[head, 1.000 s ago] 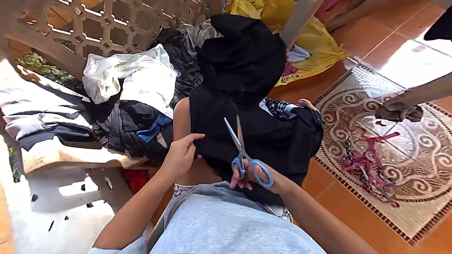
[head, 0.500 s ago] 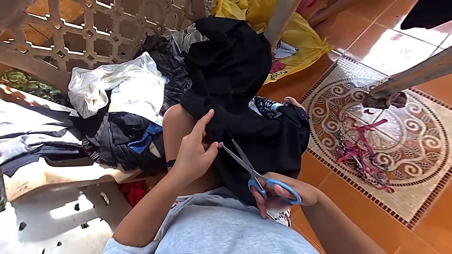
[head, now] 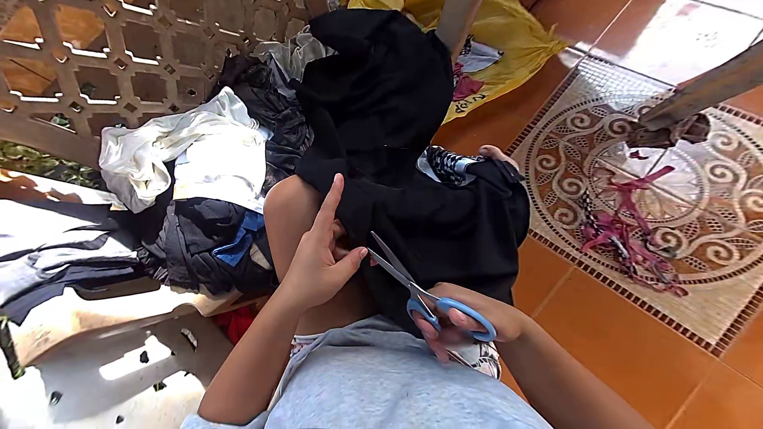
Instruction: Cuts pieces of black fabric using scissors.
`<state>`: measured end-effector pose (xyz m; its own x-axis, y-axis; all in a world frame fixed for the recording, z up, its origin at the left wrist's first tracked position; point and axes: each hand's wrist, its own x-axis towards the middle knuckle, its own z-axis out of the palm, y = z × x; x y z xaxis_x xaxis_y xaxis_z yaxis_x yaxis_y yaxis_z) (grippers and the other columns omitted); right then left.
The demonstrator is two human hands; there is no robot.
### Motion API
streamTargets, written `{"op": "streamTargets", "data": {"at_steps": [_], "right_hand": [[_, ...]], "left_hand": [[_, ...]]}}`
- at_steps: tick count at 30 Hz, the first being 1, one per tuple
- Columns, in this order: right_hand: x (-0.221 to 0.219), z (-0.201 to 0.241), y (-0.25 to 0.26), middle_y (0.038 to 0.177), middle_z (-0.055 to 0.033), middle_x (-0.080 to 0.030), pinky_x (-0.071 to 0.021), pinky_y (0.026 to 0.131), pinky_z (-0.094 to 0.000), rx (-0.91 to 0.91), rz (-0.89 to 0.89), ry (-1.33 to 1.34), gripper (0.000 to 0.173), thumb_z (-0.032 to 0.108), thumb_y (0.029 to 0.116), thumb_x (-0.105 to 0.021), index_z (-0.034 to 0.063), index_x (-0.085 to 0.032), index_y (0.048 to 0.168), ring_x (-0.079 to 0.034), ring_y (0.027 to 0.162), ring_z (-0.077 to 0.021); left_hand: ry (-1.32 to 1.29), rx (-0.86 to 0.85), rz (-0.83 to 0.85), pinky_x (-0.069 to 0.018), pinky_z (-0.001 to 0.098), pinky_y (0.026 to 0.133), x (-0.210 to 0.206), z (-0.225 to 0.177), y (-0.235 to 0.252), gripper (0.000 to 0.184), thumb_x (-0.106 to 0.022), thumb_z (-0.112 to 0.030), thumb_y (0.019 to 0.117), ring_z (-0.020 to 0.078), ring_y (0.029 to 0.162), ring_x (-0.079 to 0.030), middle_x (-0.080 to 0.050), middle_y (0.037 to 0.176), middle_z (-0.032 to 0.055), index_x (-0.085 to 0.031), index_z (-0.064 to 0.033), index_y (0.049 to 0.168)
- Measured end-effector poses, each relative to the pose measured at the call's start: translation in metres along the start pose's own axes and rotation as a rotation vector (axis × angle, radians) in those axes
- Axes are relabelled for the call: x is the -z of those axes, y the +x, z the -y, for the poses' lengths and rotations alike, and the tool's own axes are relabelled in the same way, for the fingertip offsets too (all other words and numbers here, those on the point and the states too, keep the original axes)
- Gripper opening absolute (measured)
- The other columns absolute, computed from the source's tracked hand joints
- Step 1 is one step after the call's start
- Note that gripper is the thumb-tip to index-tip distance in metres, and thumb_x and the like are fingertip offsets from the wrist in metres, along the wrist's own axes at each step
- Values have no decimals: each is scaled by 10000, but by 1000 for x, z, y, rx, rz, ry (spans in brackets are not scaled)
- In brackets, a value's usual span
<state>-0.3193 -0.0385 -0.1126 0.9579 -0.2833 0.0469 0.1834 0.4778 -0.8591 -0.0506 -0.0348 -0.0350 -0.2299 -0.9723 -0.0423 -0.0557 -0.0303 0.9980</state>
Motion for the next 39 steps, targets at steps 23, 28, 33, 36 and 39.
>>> {"op": "streamTargets", "data": {"at_steps": [23, 28, 33, 36, 39], "right_hand": [[-13, -1, 7, 742, 117, -619, -476, 588, -112, 81, -54, 26, 503, 632, 991, -505, 149, -624, 926, -598, 654, 58], [-15, -4, 12, 741, 118, -622, -473, 589, -108, 103, -40, 46, 507, 625, 1003, -486, 144, -627, 926, -598, 655, 63], [-23, -6, 23, 737, 124, -617, -469, 587, -104, 149, -156, 29, 443, 575, 1008, -522, 156, -617, 902, -590, 652, 66], [-25, -6, 28, 731, 128, -610, -447, 575, -95, 151, -184, 9, 433, 559, 1014, -522, 154, -610, 891, -574, 642, 75], [-25, -7, 31, 726, 128, -604, -455, 579, -99, 161, -202, -10, 425, 546, 1022, -518, 155, -613, 885, -575, 642, 69]], "left_hand": [[-59, -211, -254, -634, 221, 687, -17, 10, -14, 512, -720, 12, 900, 23, 784, -707, -641, 1298, 62, -548, 67, 1379], [-89, -232, -237, -631, 216, 695, -15, 13, -15, 540, -729, 4, 898, 21, 787, -707, -631, 1321, 63, -532, 55, 1398], [-92, -222, -241, -630, 218, 703, -18, 16, -15, 567, -747, -1, 888, 25, 803, -705, -622, 1328, 70, -523, 64, 1404], [-56, -222, -243, -611, 176, 693, -18, 17, -15, 651, -757, -8, 879, -18, 766, -683, -573, 1406, 102, -441, 104, 1438], [-41, -201, -232, -600, 159, 675, -18, 17, -14, 737, -766, -5, 869, -30, 725, -669, -530, 1455, 128, -373, 112, 1482]]}}
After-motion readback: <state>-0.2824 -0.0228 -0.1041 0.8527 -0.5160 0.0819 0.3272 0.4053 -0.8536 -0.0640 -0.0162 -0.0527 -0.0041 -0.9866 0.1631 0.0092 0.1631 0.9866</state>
